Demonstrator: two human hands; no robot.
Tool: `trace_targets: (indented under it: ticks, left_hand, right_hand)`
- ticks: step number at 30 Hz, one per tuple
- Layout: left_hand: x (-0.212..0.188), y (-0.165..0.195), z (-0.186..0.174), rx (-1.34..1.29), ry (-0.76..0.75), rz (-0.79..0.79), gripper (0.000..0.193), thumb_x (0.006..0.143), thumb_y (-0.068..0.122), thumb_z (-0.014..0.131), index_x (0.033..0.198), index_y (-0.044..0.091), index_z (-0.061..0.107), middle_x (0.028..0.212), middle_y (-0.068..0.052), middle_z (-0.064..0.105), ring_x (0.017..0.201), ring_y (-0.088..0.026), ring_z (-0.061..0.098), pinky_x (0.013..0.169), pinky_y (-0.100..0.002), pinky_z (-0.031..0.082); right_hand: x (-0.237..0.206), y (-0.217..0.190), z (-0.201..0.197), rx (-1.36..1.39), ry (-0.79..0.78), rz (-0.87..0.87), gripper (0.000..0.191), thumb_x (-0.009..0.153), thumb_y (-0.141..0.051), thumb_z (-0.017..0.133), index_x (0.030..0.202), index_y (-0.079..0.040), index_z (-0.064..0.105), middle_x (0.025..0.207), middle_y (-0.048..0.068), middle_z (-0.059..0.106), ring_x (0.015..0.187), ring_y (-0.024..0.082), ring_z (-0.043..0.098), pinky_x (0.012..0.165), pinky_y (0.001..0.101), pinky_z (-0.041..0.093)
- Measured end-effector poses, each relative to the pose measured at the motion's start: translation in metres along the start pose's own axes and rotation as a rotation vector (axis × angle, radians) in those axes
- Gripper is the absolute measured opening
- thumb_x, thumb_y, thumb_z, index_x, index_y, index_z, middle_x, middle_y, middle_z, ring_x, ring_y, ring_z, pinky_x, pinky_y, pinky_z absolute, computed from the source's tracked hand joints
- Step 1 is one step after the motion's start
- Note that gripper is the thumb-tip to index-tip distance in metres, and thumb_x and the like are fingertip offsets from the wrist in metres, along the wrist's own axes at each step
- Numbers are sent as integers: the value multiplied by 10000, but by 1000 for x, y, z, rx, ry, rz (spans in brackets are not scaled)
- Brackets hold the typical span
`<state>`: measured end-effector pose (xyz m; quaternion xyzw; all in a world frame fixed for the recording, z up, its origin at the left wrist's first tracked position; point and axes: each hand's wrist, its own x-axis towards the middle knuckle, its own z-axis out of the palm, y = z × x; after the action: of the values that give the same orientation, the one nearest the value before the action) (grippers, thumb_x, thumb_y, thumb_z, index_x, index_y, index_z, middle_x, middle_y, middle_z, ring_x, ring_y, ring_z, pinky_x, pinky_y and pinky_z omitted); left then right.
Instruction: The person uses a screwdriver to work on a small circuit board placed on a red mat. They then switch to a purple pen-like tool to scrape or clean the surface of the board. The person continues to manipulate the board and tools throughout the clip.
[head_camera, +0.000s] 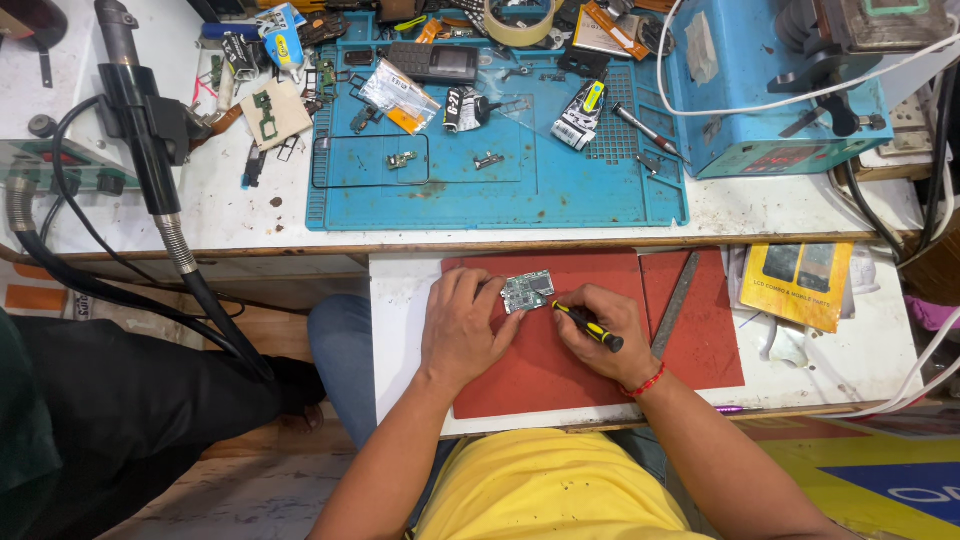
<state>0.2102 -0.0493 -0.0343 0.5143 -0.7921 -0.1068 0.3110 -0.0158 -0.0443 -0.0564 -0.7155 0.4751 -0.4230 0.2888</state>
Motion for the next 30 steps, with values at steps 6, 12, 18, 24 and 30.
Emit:
trace_targets:
  ticks: [6,12,18,24,30]
  left_hand:
    - [-5,-4,-2,-18,1,-1,431,805,282,817,1137,30,705,1122,-112,623,1105,-316,566,948,-460,449]
    - [-4,-12,0,-10,3,5,441,803,289,820,1134,23,702,1125,-122,618,1097,-324,560,952,-463,448]
    - [-10,-19,0,-14,-5,-11,445,813,292,821,1148,24,703,1128,-117,615,1102,-322,560,963,-462,450]
    - [-11,-22,2,-21,-4,-8,442,818,288,821,1151,24,703,1131,-113,613,1103,-317,556,961,-457,446]
    - [-9,-21,1,-25,-14,-11,438,816,282,819,1150,24,703,1118,-102,613,1098,-310,555,956,-456,442]
  right_hand:
    - [-2,-3,5,-1,3,28,118,870,-68,755,941,-10,682,790,90,680,651,149,664,595,281,525]
    - [1,0,9,-48,13,18,122,862,-70,760,930,-8,679,784,95,678,644,158,658,589,284,516]
    - [-2,1,18,-40,-7,-11,107,889,-62,746,951,-7,679,806,88,686,656,131,647,599,268,513]
    - [-2,3,20,-43,-15,3,110,884,-53,763,943,1,687,780,81,673,638,124,630,584,274,502]
    - [0,2,19,-30,-12,-29,115,886,-50,755,956,5,682,809,86,678,668,128,650,595,275,510]
